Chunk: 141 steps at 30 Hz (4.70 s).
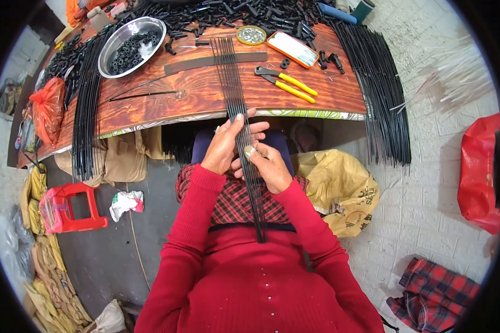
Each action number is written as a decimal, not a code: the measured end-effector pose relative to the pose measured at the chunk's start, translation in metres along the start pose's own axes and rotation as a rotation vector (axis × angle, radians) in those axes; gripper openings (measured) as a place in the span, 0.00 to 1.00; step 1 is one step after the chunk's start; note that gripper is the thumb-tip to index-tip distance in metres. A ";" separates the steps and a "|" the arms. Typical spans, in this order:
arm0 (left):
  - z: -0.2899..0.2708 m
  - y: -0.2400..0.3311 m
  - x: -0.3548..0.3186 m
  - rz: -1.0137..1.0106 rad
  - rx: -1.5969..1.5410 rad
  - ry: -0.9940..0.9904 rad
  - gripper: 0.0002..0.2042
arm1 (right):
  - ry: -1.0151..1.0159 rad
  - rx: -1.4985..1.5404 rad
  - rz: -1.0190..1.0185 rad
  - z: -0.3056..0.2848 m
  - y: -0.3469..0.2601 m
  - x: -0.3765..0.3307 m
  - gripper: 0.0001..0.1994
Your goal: Bundling and securing thin black industrial strips at a workbench.
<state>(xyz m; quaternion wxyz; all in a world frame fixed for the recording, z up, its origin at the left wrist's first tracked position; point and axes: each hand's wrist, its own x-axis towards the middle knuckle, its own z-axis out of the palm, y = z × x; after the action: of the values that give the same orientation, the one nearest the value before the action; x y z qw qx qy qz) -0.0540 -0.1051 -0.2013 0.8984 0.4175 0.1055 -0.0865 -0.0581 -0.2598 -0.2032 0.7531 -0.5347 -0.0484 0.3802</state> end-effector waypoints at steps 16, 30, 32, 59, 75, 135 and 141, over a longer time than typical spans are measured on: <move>-0.016 -0.003 -0.019 0.097 0.280 0.238 0.12 | 0.033 -0.030 0.045 0.006 -0.003 0.001 0.13; -0.020 -0.005 -0.020 0.144 0.266 0.282 0.07 | 0.045 -0.067 0.081 0.008 -0.003 0.000 0.13; -0.019 -0.005 -0.020 0.132 0.273 0.285 0.06 | 0.051 -0.089 0.084 0.004 0.000 0.000 0.12; -0.029 -0.002 -0.015 0.121 0.306 0.318 0.07 | -0.008 -0.104 0.051 0.009 0.002 0.006 0.16; -0.024 -0.002 -0.018 0.165 0.317 0.318 0.08 | -0.025 -0.070 0.047 0.010 0.003 0.007 0.16; -0.016 0.004 -0.016 0.097 0.195 0.216 0.19 | 1.142 -1.504 -0.434 -0.259 -0.196 0.085 0.13; -0.016 0.007 -0.013 0.107 0.203 0.233 0.18 | 1.011 -1.646 -0.475 -0.252 -0.186 0.076 0.12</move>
<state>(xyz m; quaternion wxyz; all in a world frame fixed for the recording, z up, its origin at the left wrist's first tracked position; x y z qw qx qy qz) -0.0664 -0.0874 -0.2034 0.8365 0.5185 0.1774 0.0004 0.2136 -0.4321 -0.1783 0.1359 -0.9662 -0.0763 -0.2054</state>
